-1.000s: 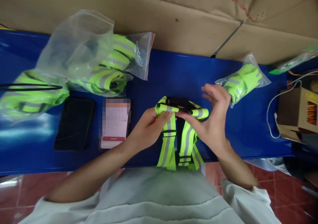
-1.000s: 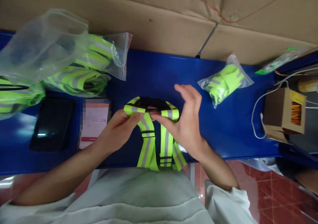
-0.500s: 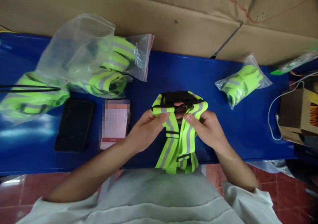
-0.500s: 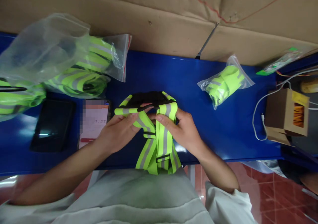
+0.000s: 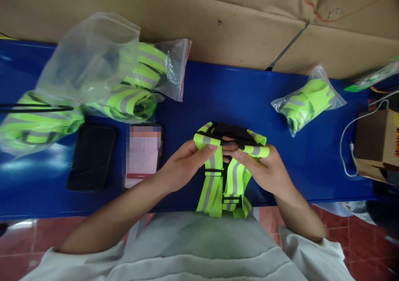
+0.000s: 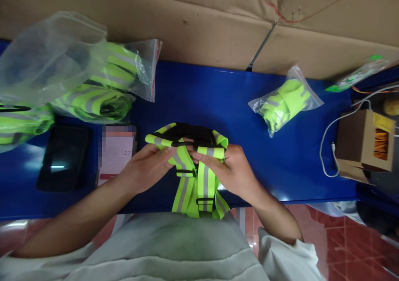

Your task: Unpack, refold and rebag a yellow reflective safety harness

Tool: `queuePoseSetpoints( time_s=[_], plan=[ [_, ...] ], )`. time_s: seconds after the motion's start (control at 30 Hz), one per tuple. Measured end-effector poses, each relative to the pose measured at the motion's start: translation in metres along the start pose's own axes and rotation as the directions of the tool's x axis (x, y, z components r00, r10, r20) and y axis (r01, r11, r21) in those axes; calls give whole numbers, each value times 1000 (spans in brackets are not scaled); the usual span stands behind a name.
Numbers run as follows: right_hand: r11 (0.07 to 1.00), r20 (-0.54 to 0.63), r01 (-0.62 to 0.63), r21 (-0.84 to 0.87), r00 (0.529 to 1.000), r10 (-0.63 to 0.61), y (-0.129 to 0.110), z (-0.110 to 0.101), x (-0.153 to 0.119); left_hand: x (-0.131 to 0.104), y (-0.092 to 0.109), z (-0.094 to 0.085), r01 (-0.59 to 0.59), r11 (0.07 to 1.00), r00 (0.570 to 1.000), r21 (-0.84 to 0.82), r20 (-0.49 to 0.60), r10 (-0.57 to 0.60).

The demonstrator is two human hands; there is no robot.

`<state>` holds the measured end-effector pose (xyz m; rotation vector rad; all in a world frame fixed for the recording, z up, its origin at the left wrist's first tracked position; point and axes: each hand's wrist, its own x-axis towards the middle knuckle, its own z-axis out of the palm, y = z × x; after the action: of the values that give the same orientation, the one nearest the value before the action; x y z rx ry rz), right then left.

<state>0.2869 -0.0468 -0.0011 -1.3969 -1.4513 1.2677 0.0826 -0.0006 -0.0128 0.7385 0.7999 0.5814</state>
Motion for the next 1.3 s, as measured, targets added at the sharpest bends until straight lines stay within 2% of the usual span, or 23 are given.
queuePoseSetpoints(
  time_s=[0.1,0.2,0.27,0.33,0.4,0.47,0.6,0.73,0.87,0.93,1.0,1.1,1.17,1.3],
  plan=[
    [998,-4,24,57,1000,-23,6,4,4,-3,6,3,-92,991,996,99,4,92],
    [998,-68,22,53,998,-18,10,8,5,-5,11,6,-76,967,993,242,-65,94],
    [996,-109,-3,92,994,13,10,9,5,-6,13,6,-64,925,993,375,-71,97],
    [979,-90,-59,193,993,77,10,11,5,-5,12,5,-92,856,993,509,-12,114],
    [947,-13,-120,297,991,130,9,14,5,-4,11,5,-136,802,991,582,69,119],
    [935,37,-151,322,988,147,9,17,6,-3,10,4,-138,812,989,567,118,85],
    [970,49,-125,207,992,117,8,19,8,-2,5,4,9,890,990,456,119,-71],
    [996,144,-58,69,989,47,7,8,9,-1,1,5,10,911,998,412,53,-35],
    [1000,36,21,-2,999,-21,-2,-11,8,-2,2,5,-88,884,983,460,186,1],
    [996,59,70,-64,996,-66,-6,-18,7,-2,2,4,-132,863,979,489,199,37],
    [986,87,85,-143,994,-73,-8,-20,6,-1,1,4,-125,855,982,504,183,36],
    [989,32,10,-147,999,-5,-8,-19,6,-1,-1,3,-27,897,976,442,205,-71],
    [995,-2,-50,-90,999,50,-6,-17,7,-1,-2,1,55,921,962,387,225,-152],
    [986,-74,-151,72,985,157,-1,-13,8,0,-5,0,149,937,947,316,227,-227]
  ],
)
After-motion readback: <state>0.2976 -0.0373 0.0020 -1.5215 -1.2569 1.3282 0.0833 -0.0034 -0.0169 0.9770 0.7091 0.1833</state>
